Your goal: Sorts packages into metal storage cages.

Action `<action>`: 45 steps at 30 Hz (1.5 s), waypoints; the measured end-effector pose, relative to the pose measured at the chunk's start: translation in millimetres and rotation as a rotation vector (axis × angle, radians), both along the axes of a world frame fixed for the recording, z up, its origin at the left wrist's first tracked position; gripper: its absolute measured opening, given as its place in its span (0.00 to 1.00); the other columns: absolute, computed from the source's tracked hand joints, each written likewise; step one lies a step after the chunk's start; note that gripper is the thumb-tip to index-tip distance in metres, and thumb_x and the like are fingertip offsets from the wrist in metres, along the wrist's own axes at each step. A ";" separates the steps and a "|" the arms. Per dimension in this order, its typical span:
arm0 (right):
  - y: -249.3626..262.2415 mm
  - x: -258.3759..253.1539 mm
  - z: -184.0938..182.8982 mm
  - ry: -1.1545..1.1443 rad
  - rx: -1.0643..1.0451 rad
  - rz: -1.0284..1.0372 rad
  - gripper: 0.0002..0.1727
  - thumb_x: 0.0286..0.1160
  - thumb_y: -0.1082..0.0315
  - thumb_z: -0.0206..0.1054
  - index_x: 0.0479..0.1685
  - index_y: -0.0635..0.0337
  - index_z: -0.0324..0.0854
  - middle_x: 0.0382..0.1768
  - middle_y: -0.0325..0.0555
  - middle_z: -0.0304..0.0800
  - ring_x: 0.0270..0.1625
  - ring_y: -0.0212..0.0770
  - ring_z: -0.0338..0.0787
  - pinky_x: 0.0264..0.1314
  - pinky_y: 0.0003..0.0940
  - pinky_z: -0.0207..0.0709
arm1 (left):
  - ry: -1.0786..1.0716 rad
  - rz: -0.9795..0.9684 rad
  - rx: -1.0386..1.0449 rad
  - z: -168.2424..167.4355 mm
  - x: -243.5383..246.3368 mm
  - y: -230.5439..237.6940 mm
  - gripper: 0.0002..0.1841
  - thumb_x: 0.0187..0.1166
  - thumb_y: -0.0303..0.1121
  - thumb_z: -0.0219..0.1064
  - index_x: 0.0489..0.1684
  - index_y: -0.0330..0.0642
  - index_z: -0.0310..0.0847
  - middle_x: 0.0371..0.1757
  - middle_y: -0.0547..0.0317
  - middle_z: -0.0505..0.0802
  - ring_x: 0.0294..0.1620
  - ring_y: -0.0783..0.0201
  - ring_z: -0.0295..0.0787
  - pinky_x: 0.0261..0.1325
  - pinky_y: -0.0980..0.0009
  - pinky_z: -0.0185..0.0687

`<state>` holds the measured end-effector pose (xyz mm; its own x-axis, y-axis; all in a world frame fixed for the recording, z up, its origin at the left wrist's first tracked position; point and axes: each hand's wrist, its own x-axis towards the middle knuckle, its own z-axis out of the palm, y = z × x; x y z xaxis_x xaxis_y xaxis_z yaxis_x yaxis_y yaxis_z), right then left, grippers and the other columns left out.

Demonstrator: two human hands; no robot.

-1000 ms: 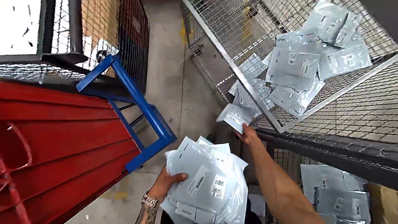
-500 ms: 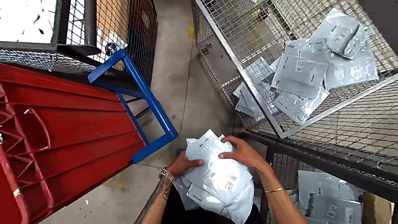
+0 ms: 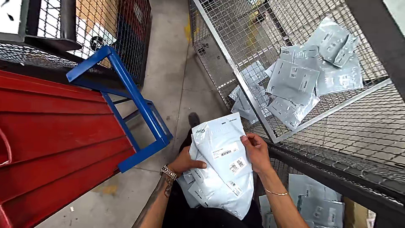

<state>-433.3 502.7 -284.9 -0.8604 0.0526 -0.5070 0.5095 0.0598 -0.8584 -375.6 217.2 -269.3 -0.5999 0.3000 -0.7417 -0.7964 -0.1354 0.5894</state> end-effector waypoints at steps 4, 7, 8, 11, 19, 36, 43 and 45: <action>-3.9 -24.2 -7.4 0.010 -0.034 -0.274 0.01 0.87 0.66 0.61 0.49 0.51 0.76 0.29 0.33 0.84 0.29 0.28 0.86 0.33 0.30 0.87 | 0.036 0.048 -0.037 -7.1 -12.1 -5.4 0.31 0.54 0.25 0.86 0.60 0.33 0.80 0.48 0.50 0.96 0.49 0.59 0.96 0.58 0.60 0.93; -2.4 -53.2 -26.3 -0.030 0.053 -0.199 0.05 0.86 0.65 0.63 0.50 0.53 0.72 0.29 0.34 0.82 0.28 0.29 0.84 0.34 0.32 0.84 | 0.036 0.145 -0.112 -6.1 -22.5 -10.5 0.33 0.53 0.24 0.85 0.63 0.30 0.77 0.49 0.49 0.96 0.50 0.59 0.96 0.59 0.60 0.93; -2.6 -62.7 -40.1 -0.068 0.091 -0.138 0.07 0.85 0.65 0.65 0.50 0.56 0.73 0.31 0.37 0.83 0.30 0.31 0.83 0.36 0.34 0.83 | 0.032 0.181 -0.129 -6.3 -24.8 -12.9 0.33 0.53 0.23 0.85 0.63 0.29 0.77 0.49 0.48 0.96 0.50 0.58 0.96 0.59 0.60 0.94; -5.2 -95.2 -113.7 -0.207 0.160 -0.018 0.10 0.82 0.66 0.68 0.48 0.64 0.77 0.35 0.48 0.84 0.34 0.39 0.84 0.40 0.43 0.83 | 0.012 0.269 -0.171 -10.3 -26.1 -21.9 0.34 0.55 0.23 0.84 0.66 0.27 0.75 0.50 0.46 0.95 0.51 0.56 0.96 0.59 0.59 0.94; -10.0 -154.9 -235.8 -0.430 0.121 -0.465 0.29 0.92 0.55 0.53 0.82 0.66 0.61 0.70 0.65 0.75 0.66 0.54 0.81 0.67 0.54 0.77 | -0.012 0.362 -0.181 -18.2 -34.9 -22.4 0.20 0.73 0.25 0.74 0.62 0.29 0.78 0.47 0.52 0.97 0.49 0.61 0.96 0.59 0.61 0.94; 10.7 -113.2 44.8 -0.162 -0.117 0.320 0.17 0.81 0.63 0.70 0.65 0.53 0.86 0.44 0.46 0.95 0.39 0.38 0.94 0.43 0.37 0.91 | 0.155 0.166 -0.075 24.0 -79.9 8.1 0.16 0.81 0.33 0.67 0.60 0.31 0.79 0.43 0.56 0.97 0.45 0.63 0.97 0.56 0.63 0.94; 16.9 -59.8 124.7 -0.005 -0.072 0.103 0.14 0.81 0.63 0.69 0.61 0.55 0.86 0.41 0.46 0.95 0.37 0.37 0.93 0.40 0.36 0.90 | 0.351 0.117 0.118 86.7 -57.8 7.1 0.34 0.57 0.44 0.87 0.60 0.37 0.77 0.44 0.62 0.97 0.44 0.66 0.97 0.53 0.66 0.94; 13.5 -35.0 134.6 -0.001 -0.082 -0.011 0.13 0.83 0.61 0.67 0.60 0.55 0.85 0.39 0.45 0.95 0.35 0.36 0.93 0.37 0.34 0.90 | 0.338 0.097 0.114 103.9 -38.1 6.4 0.46 0.43 0.42 0.93 0.64 0.36 0.71 0.46 0.62 0.97 0.46 0.68 0.96 0.53 0.67 0.94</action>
